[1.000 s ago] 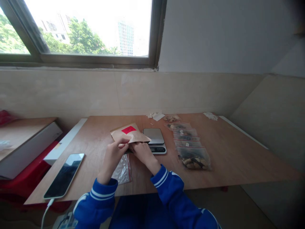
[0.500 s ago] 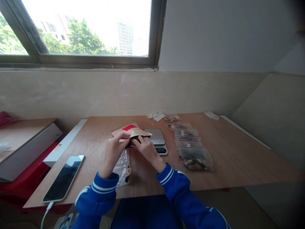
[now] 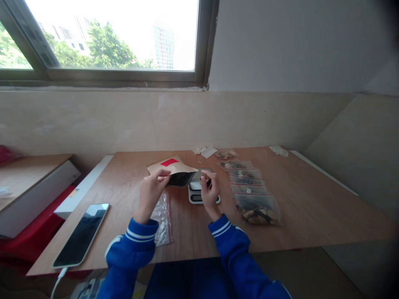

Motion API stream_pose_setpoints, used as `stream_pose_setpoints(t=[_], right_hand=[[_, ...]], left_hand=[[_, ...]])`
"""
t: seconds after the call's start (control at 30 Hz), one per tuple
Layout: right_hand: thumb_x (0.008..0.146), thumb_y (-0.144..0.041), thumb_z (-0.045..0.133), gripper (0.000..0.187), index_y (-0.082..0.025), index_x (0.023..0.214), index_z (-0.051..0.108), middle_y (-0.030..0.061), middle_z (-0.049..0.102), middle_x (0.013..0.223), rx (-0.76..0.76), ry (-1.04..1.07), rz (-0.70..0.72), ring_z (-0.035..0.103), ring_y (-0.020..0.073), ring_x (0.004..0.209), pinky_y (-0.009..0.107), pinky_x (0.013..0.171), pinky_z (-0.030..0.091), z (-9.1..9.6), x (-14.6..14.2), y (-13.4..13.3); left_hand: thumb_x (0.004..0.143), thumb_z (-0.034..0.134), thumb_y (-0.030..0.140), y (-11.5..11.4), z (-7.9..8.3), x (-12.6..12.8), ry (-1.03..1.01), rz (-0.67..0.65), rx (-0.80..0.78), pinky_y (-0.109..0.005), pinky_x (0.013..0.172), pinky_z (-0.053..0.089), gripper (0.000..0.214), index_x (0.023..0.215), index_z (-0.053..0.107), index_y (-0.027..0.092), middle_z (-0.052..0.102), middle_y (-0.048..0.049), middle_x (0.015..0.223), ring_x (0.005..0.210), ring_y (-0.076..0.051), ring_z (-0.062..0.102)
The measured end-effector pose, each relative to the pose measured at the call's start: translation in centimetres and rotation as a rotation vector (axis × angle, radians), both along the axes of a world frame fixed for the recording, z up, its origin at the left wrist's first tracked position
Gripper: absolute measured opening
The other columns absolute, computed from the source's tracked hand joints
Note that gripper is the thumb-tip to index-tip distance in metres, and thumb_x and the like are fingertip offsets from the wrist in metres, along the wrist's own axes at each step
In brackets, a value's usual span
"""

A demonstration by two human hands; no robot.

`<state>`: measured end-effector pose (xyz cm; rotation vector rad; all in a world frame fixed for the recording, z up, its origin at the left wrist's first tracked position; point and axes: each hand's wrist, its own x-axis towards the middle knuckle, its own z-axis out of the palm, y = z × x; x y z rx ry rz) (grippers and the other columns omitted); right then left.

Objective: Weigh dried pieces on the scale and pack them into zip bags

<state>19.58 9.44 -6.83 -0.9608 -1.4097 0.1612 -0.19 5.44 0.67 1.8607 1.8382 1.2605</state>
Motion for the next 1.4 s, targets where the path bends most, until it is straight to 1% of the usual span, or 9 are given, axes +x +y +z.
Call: stream_pose_setpoints(t=[0.13,0.3,0.47,0.77,0.97,1.1,1.2,1.3,1.4], right_hand=[[0.095,-0.042,0.043,0.033,-0.017,0.107,0.061,0.0126,0.066,0.104,-0.173,0.085,-0.017,0.062,0.0210,0.093,0.035,0.083,0.050,-1.3,1.3,2.7],[0.092,-0.041,0.049,0.030,-0.016,0.098,0.065,0.0107,0.070,0.097,-0.369,-0.237,0.184,0.064,0.0208,0.090,0.032,0.081,0.049,-2.5,2.6,6.2],[0.092,-0.035,0.051,0.027,-0.016,0.106,0.066,0.0096,0.071,0.102,-0.401,-0.423,0.255,0.065,0.0177,0.089,0.030,0.082,0.049,-3.1,3.3,8.3],[0.094,-0.039,0.049,0.035,-0.022,0.120,0.065,0.0072,0.070,0.113,-0.495,-0.462,0.273,0.066,0.0194,0.097,0.035,0.091,0.049,-2.6,5.1,8.6],[0.101,-0.046,0.025,0.052,-0.024,0.118,0.068,0.0080,0.070,0.117,-0.584,-0.442,0.245,0.062,0.0238,0.114,0.040,0.099,0.044,-1.2,6.6,7.9],[0.101,-0.039,0.025,0.050,-0.021,0.109,0.071,0.0102,0.070,0.113,-0.395,-0.451,0.125,0.060,0.0234,0.113,0.040,0.101,0.042,-0.1,6.6,6.3],[0.100,-0.032,0.031,0.040,-0.019,0.101,0.070,0.0102,0.068,0.102,-0.195,-0.424,0.108,0.060,0.0225,0.103,0.039,0.095,0.045,0.9,4.5,2.9],[0.099,-0.026,0.036,0.032,-0.020,0.097,0.067,0.0078,0.065,0.096,-0.163,-0.513,0.348,0.059,0.0194,0.096,0.034,0.089,0.048,1.5,0.3,-2.1],[0.096,-0.028,0.049,0.026,-0.021,0.117,0.061,0.0074,0.061,0.120,-0.150,-0.797,0.644,0.056,0.0187,0.109,0.032,0.097,0.046,0.9,-4.3,-6.4]], left_hand=[[0.083,0.061,0.035,0.3,0.0,-0.6,-0.027,0.010,0.009,-0.026,0.070,0.052,0.014,0.089,0.071,0.026,0.076,0.0007,0.090,0.083,-0.020,0.073],[0.082,0.061,0.038,0.7,0.3,-1.3,-0.055,0.006,0.051,-0.026,0.070,0.054,0.018,0.089,0.072,0.024,0.076,-0.0009,0.090,0.080,-0.020,0.073],[0.080,0.062,0.039,1.2,0.9,-2.4,-0.069,0.019,0.076,-0.025,0.071,0.055,0.021,0.088,0.073,0.023,0.076,-0.0008,0.090,0.077,-0.018,0.072],[0.078,0.065,0.037,1.3,2.0,-4.3,-0.063,0.063,0.117,-0.022,0.069,0.054,0.019,0.087,0.074,0.023,0.076,0.0016,0.084,0.074,-0.016,0.072],[0.078,0.065,0.040,1.3,2.0,-4.4,-0.075,0.061,0.106,-0.022,0.068,0.053,0.021,0.085,0.074,0.022,0.076,0.0002,0.085,0.073,-0.016,0.071],[0.078,0.065,0.040,1.3,1.9,-4.4,-0.083,0.070,0.105,-0.022,0.066,0.053,0.022,0.087,0.074,0.022,0.076,-0.0001,0.084,0.072,-0.016,0.071],[0.078,0.064,0.039,1.3,1.9,-4.2,-0.087,0.085,0.109,-0.023,0.067,0.053,0.021,0.088,0.074,0.023,0.076,0.0002,0.084,0.073,-0.017,0.072],[0.079,0.064,0.040,1.2,1.9,-3.9,-0.095,0.110,0.107,-0.023,0.068,0.053,0.021,0.087,0.074,0.024,0.076,0.0006,0.083,0.075,-0.017,0.072],[0.079,0.064,0.040,1.1,2.0,-3.6,-0.098,0.128,0.101,-0.022,0.067,0.052,0.021,0.087,0.074,0.024,0.076,0.0010,0.083,0.076,-0.017,0.072]])
